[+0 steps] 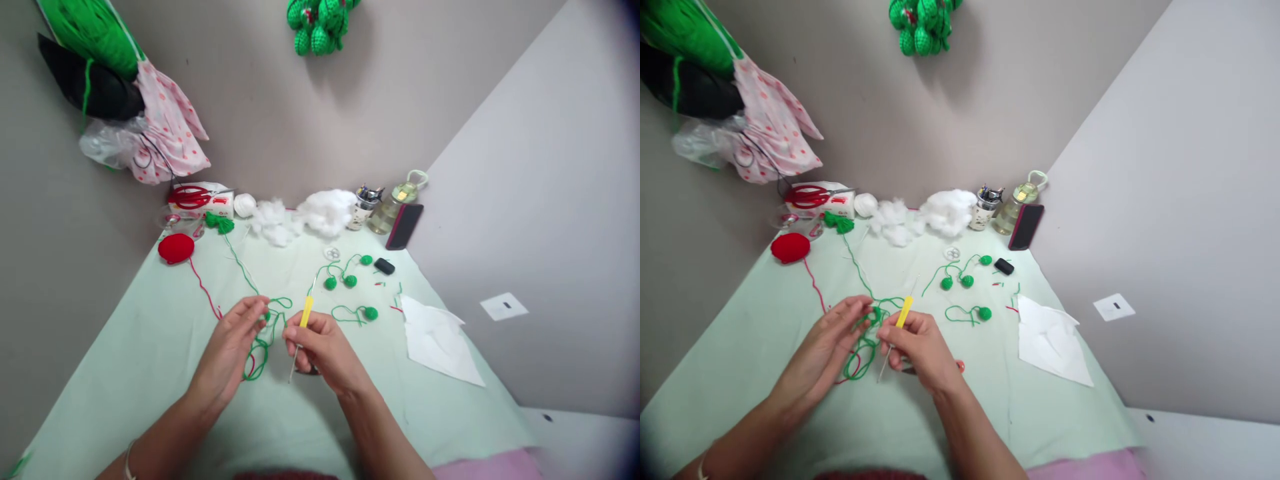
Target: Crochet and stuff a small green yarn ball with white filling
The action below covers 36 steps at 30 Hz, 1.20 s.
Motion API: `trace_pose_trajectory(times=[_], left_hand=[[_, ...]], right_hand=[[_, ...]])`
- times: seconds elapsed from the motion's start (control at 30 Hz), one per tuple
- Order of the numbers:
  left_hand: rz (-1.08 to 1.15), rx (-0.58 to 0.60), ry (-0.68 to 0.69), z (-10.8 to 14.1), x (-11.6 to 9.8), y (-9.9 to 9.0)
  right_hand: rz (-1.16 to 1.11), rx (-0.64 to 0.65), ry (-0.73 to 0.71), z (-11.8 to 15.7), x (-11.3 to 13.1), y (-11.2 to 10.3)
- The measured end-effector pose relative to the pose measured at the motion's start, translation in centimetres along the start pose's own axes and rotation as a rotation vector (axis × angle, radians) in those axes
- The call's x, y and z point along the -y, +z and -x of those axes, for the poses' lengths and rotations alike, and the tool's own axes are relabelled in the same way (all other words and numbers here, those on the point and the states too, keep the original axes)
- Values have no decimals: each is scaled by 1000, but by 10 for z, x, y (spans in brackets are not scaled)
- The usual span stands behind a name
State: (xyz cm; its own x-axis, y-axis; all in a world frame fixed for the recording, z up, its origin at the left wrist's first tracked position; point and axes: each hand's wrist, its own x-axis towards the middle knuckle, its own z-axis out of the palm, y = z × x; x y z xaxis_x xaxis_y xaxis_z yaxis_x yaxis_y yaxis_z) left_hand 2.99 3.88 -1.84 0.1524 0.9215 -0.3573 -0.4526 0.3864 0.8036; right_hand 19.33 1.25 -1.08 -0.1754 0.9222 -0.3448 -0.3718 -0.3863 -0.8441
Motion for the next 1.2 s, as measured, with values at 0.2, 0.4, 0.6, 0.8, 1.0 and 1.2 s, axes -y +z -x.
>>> trace_pose_trajectory(times=[0.2,0.4,0.6,0.8,1.0,1.2], left_hand=[[-65,330,-20,14,-15,-2],[80,338,176,5,-16,21],[-598,324,706,-6,-3,8],[-262,220,190,8,6,17],[76,32,42,-1,-2,19],[-92,85,77,-3,9,13]], right_hand=[[-74,34,49,7,9,-8],[45,105,55,16,10,-4],[7,-13,1,13,8,-12],[60,-77,-103,9,2,-2],[-45,24,-264,11,3,-6],[34,-34,-569,9,-3,-5]])
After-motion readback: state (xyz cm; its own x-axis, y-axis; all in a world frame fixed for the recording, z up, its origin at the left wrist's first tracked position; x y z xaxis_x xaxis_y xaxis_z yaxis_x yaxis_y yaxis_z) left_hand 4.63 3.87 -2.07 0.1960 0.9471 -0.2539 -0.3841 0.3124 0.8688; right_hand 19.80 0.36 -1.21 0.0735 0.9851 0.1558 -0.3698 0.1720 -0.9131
